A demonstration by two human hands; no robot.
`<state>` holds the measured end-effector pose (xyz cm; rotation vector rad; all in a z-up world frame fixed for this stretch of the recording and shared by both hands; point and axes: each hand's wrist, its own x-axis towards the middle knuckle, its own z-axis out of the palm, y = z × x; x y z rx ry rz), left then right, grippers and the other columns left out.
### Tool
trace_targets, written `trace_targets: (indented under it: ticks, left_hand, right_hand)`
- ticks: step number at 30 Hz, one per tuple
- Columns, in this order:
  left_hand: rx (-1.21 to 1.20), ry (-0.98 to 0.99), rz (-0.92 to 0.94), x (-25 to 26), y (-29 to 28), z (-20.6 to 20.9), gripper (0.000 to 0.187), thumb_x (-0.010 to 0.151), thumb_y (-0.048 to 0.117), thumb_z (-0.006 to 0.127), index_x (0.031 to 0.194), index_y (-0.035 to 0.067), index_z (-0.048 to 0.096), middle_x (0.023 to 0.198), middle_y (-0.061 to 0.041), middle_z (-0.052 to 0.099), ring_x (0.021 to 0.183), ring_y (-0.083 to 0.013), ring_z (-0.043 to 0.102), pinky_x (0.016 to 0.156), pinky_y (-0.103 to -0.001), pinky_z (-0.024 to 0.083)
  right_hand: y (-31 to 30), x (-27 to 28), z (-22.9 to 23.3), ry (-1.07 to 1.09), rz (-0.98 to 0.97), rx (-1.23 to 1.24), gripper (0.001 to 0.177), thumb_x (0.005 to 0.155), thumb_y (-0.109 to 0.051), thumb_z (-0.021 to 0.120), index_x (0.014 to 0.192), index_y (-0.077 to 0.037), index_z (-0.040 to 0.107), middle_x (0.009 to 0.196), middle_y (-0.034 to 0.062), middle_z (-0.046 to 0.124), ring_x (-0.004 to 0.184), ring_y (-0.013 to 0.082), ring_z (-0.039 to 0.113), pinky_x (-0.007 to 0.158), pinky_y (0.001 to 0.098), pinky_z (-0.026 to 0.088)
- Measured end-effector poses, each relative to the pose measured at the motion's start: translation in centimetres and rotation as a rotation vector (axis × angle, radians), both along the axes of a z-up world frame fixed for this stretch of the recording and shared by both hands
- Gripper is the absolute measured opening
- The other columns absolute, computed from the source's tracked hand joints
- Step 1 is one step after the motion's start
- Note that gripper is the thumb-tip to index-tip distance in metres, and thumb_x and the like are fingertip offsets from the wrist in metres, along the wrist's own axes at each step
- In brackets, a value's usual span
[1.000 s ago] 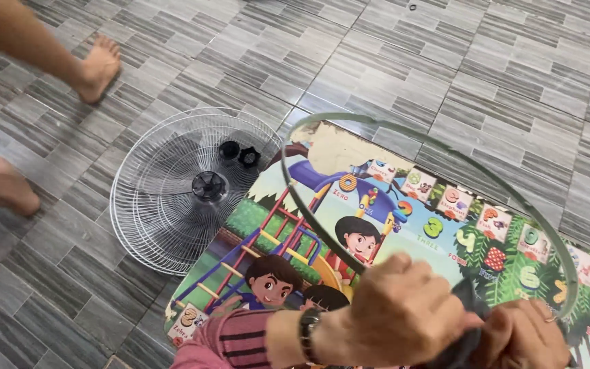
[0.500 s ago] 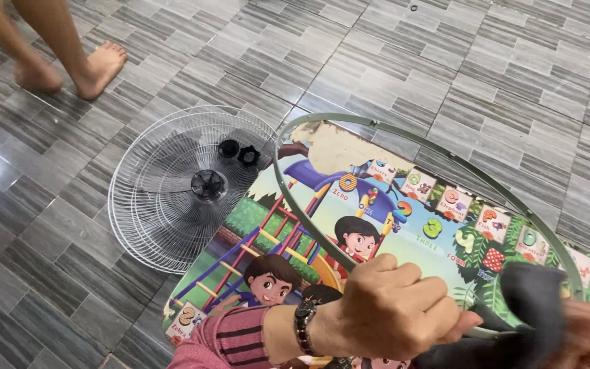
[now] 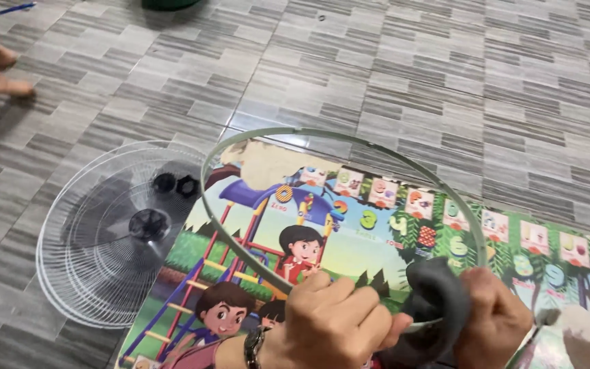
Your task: Cleaning fan components including the guard and motor housing using a cloth
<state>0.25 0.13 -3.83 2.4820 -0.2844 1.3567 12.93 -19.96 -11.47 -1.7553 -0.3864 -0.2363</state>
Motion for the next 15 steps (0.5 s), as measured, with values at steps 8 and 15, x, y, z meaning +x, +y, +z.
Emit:
trace_targets:
  ticks: [8,15]
  left_hand:
    - [0.047,0.031,0.057,0.4,0.7,0.7,0.041,0.092,0.019,0.074,0.060,0.016,0.048,0.059,0.001,0.046,0.048,-0.0157,0.037,0.051,-0.033,0.029]
    - [0.076,0.097,0.038,-0.1,0.6,1.2,0.029,0.079,0.018,0.074,0.058,0.022,0.054,0.053,0.008,0.059,0.039,-0.0071,0.042,0.044,-0.025,0.028]
  right_hand:
    - [1.7,0.8,2.3,-0.372,0.119,-0.099,0.031,0.098,-0.011,0.044,0.071,-0.004,0.057,0.078,0.0074,0.061,0.067,0.0160,0.049,0.067,0.0282,0.042]
    - [1.4,2.0,4.9,-0.613,0.251,-0.192,0.025,0.083,-0.012,0.048,0.058,-0.008,0.050,0.060,0.0052,0.047,0.055,0.0200,0.039,0.057,0.0336,0.034]
